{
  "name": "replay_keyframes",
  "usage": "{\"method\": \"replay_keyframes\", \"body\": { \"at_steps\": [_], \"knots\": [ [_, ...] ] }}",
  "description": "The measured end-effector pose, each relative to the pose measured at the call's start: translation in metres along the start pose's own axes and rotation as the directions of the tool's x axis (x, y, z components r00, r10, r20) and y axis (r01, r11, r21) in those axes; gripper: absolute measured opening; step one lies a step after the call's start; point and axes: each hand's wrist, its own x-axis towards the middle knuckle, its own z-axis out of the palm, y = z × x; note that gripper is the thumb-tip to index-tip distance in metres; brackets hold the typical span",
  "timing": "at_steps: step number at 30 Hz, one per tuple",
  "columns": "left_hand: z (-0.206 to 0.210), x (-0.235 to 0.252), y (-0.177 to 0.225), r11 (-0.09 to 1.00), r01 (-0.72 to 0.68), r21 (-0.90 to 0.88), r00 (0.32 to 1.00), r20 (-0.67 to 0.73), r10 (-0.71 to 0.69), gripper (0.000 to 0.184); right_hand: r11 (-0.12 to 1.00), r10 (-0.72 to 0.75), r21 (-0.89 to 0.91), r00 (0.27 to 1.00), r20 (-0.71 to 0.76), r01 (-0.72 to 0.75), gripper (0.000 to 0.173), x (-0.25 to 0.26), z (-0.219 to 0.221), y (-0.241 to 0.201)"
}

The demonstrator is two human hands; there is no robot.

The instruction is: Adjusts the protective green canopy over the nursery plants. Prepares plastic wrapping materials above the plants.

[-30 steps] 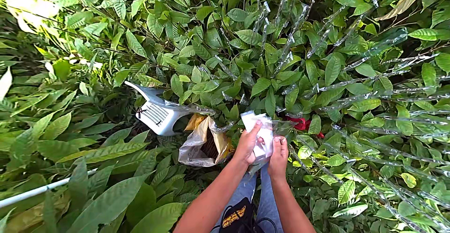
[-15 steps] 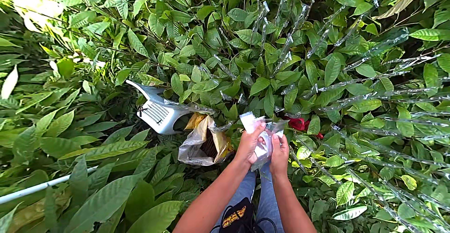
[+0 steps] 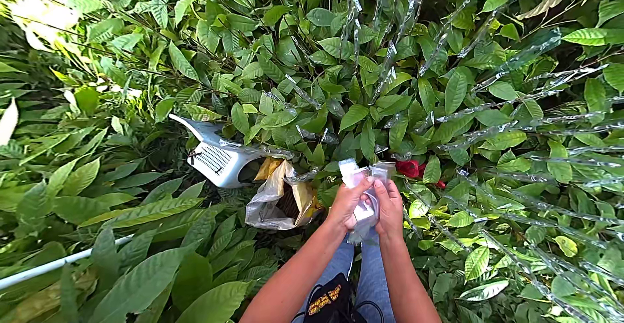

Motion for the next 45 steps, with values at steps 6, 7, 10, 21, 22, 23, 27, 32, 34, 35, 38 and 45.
{"method": "replay_keyframes", "body": {
  "at_steps": [6,7,10,21,22,23,27,32,34,35,38,45],
  "knots": [
    [0.003,0.0,0.004,0.992,0.06,-0.11,0.998,0.02,-0.058,0.044,0.99,0.066,0.128,0.993,-0.094,-0.053,0.019,0.0,0.002,-0.005],
    [0.003,0.001,0.004,0.989,0.07,-0.128,0.997,0.03,-0.067,0.044,0.99,0.058,0.13,0.992,-0.108,-0.044,0.019,-0.001,0.002,-0.005],
    [0.001,0.002,0.002,0.986,0.083,-0.147,0.996,0.05,-0.076,0.037,0.993,0.011,0.117,0.991,-0.13,0.005,0.018,-0.004,0.003,-0.003],
    [0.004,0.003,0.002,0.979,0.118,-0.166,0.991,-0.04,-0.127,0.016,0.992,-0.122,0.016,0.985,-0.121,0.125,0.013,-0.014,0.005,0.003],
    [0.004,0.002,0.002,0.981,0.115,-0.159,0.991,-0.045,-0.124,0.014,0.992,-0.128,0.002,0.986,-0.103,0.129,0.014,-0.015,0.004,0.003],
    [0.004,0.003,0.002,0.981,0.11,-0.157,0.992,-0.05,-0.119,0.011,0.991,-0.136,-0.026,0.988,-0.079,0.134,0.015,-0.015,0.003,0.004],
    [0.004,0.001,0.001,0.99,0.059,-0.124,0.997,-0.048,-0.066,0.007,0.976,-0.18,-0.121,0.984,0.004,0.179,0.019,-0.013,-0.005,0.009],
    [0.003,-0.002,0.001,0.987,0.032,-0.157,0.999,0.021,-0.029,0.014,0.984,-0.057,0.161,0.99,-0.128,0.078,0.015,-0.015,-0.002,0.008],
    [0.002,-0.001,0.001,0.982,0.041,-0.186,0.998,0.053,-0.031,0.027,0.959,-0.013,0.275,0.983,-0.182,0.064,0.017,-0.014,0.0,0.007],
    [0.002,-0.001,0.001,0.981,0.036,-0.189,0.998,0.059,-0.026,0.028,0.951,-0.01,0.303,0.982,-0.189,0.068,0.017,-0.013,0.0,0.006],
    [0.001,0.0,0.001,0.985,-0.001,-0.175,0.996,0.084,0.016,0.021,0.946,-0.034,0.312,0.982,-0.184,0.091,0.017,-0.01,-0.002,0.005],
    [-0.003,0.001,0.007,0.974,-0.113,-0.197,0.98,0.138,0.142,0.034,0.886,-0.051,0.45,0.988,-0.145,0.111,0.02,-0.006,-0.008,0.0]
  ]
}}
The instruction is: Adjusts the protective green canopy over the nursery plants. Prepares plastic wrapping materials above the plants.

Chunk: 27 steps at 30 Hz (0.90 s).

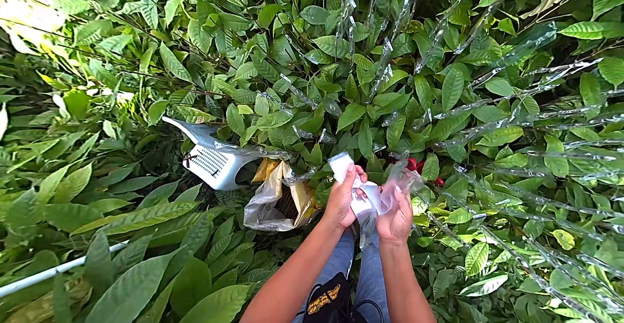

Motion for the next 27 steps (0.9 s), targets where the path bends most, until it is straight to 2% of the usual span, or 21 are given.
{"method": "replay_keyframes", "body": {
  "at_steps": [3,6,13,16,18,20,22,23,24,25,26,27],
  "knots": [
    [-0.004,0.0,0.008,0.994,-0.11,0.0,0.993,0.048,0.11,0.037,0.954,0.028,0.29,0.984,0.175,-0.079,0.019,0.01,-0.014,-0.009],
    [-0.007,0.0,0.015,0.986,-0.168,-0.008,0.983,0.076,0.169,0.042,0.891,-0.028,0.432,0.932,0.361,-0.14,0.024,0.016,-0.023,-0.013],
    [-0.006,0.0,0.024,0.966,-0.258,-0.019,0.957,0.131,0.258,0.043,0.9,-0.091,0.421,0.9,0.425,-0.108,0.023,0.02,-0.03,-0.013],
    [-0.014,0.0,0.026,0.917,-0.391,0.073,0.9,0.241,0.365,0.037,0.906,-0.066,0.403,0.896,0.438,-0.13,0.021,0.023,-0.041,-0.016],
    [-0.019,-0.001,0.026,0.847,-0.509,0.153,0.829,0.35,0.435,0.029,0.936,-0.008,0.336,0.944,0.329,-0.109,0.022,0.023,-0.051,-0.02],
    [-0.025,-0.003,0.027,0.725,-0.645,0.242,0.728,0.482,0.487,0.026,0.986,0.034,0.164,0.999,0.021,-0.037,0.026,0.019,-0.06,-0.026],
    [-0.03,-0.007,0.028,0.532,-0.793,0.298,0.586,0.611,0.532,0.029,0.996,0.012,-0.079,0.963,-0.269,-0.034,0.025,0.009,-0.07,-0.033],
    [-0.034,-0.01,0.027,0.416,-0.857,0.305,0.501,0.684,0.53,0.031,0.982,-0.013,-0.177,0.921,-0.39,-0.061,0.027,-0.002,-0.075,-0.034],
    [-0.036,-0.015,0.025,0.306,-0.903,0.3,0.421,0.759,0.497,0.032,0.958,-0.022,-0.27,0.915,-0.404,-0.096,0.035,-0.019,-0.081,-0.034],
    [-0.037,-0.02,0.021,0.215,-0.936,0.279,0.349,0.821,0.451,0.032,0.922,0.016,-0.363,0.948,-0.318,-0.137,0.045,-0.041,-0.085,-0.033],
    [-0.039,-0.025,0.015,0.136,-0.96,0.244,0.278,0.874,0.399,0.029,0.873,0.121,-0.45,0.977,-0.174,-0.188,0.056,-0.065,-0.089,-0.032],
    [-0.041,-0.029,0.006,0.057,-0.978,0.199,0.206,0.914,0.348,0.024,0.816,0.272,-0.523,0.962,-0.028,-0.246,0.067,-0.088,-0.09,-0.032]
  ]
}}
